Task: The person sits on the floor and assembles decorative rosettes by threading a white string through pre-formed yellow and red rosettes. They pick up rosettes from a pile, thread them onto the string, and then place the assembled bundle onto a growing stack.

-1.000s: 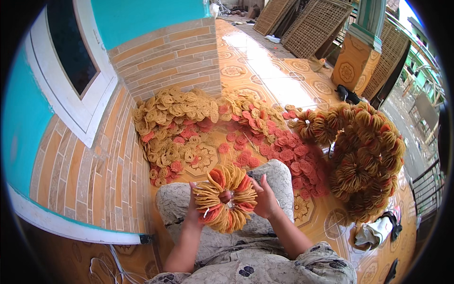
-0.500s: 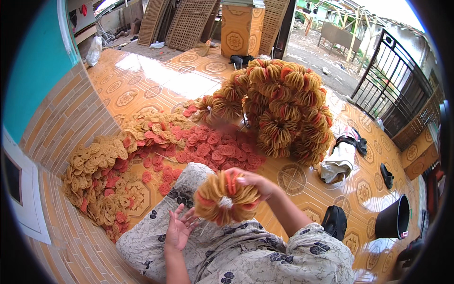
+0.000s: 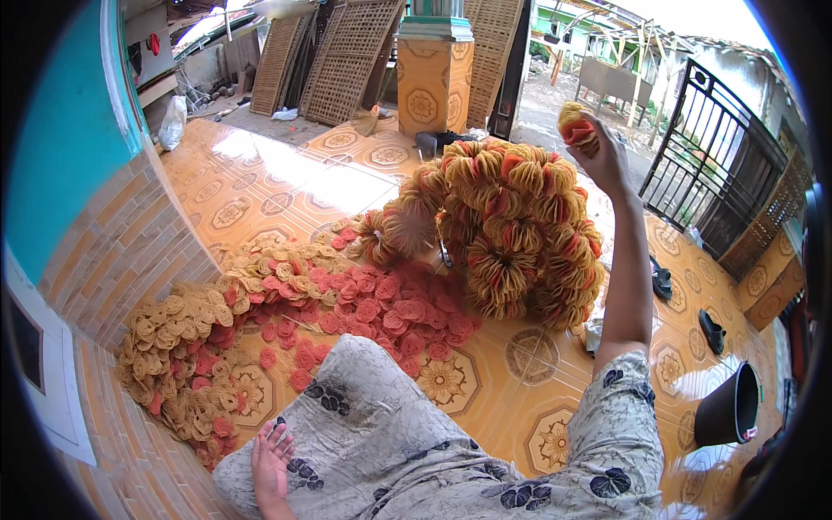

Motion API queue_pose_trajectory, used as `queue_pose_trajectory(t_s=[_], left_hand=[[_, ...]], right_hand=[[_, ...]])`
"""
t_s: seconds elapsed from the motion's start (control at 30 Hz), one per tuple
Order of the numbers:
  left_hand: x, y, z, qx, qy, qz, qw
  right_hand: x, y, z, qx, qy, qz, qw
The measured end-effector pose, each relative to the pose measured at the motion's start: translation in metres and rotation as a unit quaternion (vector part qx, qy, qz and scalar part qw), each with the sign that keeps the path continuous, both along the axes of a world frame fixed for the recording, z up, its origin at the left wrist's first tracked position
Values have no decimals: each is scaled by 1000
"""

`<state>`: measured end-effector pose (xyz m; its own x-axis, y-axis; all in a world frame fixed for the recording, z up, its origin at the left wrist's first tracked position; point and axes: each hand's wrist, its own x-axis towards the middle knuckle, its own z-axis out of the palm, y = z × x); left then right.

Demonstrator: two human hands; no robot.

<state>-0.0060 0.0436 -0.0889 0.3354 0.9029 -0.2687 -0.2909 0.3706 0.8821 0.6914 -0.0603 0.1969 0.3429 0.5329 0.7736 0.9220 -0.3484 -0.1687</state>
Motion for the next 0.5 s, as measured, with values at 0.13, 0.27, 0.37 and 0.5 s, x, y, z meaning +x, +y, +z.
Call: queue_pose_trajectory(t_s=[0.13,0.27,0.37,0.5], left_hand=[[-4,-1,8,5,13,18,1000],[-25,-16,13,31,60,55,996],[-51,-27,19,73,102,115,985],[-88,-42,26,119,155,222,955]], right_hand=[[12,37,-11,-242,44,-121,962],[1,45,-23,-265,109,-139,948],[-7,42,-26,-231,104,-154,955],[-13,35,-25,-221,96,-164,957]])
